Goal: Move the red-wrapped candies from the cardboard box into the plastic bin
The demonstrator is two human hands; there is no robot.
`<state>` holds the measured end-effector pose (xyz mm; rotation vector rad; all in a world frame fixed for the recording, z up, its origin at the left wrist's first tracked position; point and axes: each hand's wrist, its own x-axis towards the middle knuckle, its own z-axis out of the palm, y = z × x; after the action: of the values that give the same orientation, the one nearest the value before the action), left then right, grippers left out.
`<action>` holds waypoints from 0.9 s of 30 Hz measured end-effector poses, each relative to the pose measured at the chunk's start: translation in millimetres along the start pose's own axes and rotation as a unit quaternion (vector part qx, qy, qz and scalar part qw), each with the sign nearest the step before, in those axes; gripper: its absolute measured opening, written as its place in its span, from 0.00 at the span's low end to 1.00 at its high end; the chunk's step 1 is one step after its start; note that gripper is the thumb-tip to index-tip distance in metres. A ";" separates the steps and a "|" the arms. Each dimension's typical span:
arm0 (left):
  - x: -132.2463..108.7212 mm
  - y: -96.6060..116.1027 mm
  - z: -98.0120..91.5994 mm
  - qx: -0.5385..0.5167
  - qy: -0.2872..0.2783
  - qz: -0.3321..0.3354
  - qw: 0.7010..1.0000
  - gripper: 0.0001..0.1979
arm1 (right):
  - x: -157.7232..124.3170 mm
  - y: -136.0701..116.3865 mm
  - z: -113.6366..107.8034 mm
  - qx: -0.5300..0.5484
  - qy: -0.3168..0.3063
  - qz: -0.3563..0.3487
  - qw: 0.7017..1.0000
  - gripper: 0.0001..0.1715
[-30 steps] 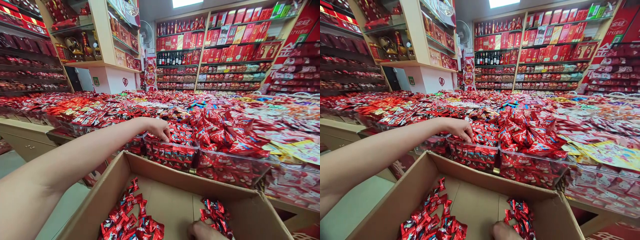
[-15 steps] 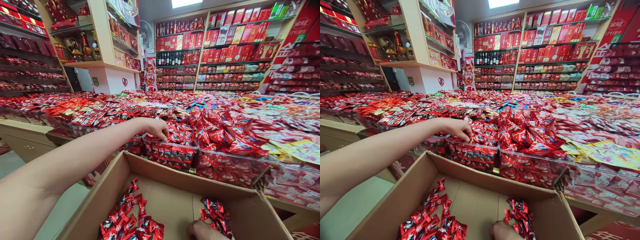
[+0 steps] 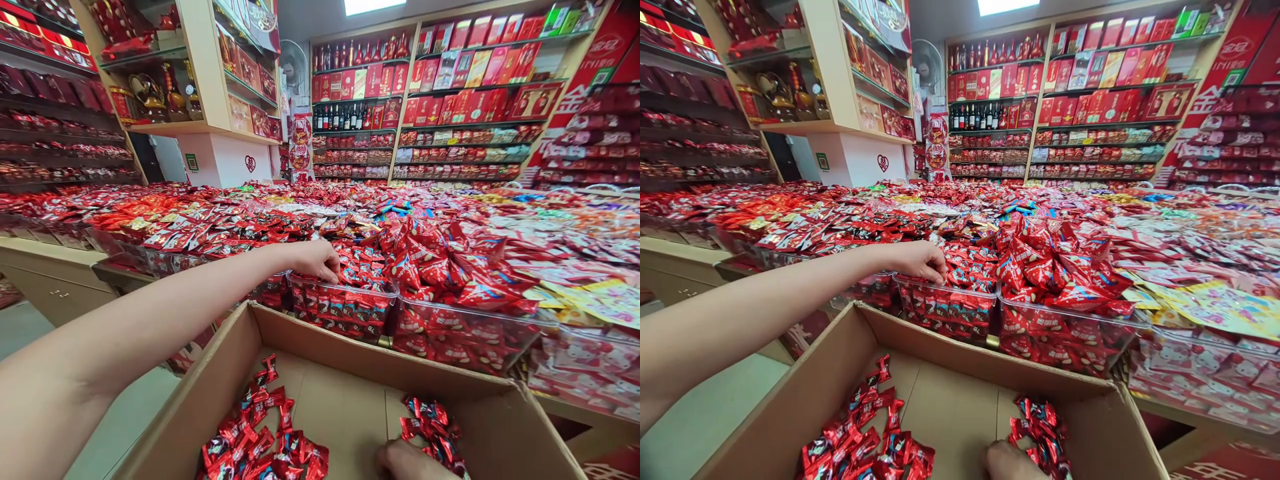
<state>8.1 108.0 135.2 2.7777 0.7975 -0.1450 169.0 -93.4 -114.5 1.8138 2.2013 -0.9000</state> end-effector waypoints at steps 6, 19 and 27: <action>-1.9 -0.8 4.5 0.005 0.002 -0.020 1.000 0.11 | 4.0 6.6 6.6 0.000 0.010 0.009 1.000 0.17; -25.9 1.7 -15.7 0.019 -0.027 -0.013 0.999 0.14 | 9.1 10.4 12.6 0.007 0.010 0.006 1.000 0.16; -37.7 11.8 -15.4 0.032 0.082 0.012 0.996 0.11 | 3.2 6.0 6.6 -0.001 0.003 -0.001 1.000 0.15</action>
<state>-17.0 83.2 158.6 2.8881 0.8105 0.0649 172.1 -93.6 -123.5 1.8166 2.2073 -0.8939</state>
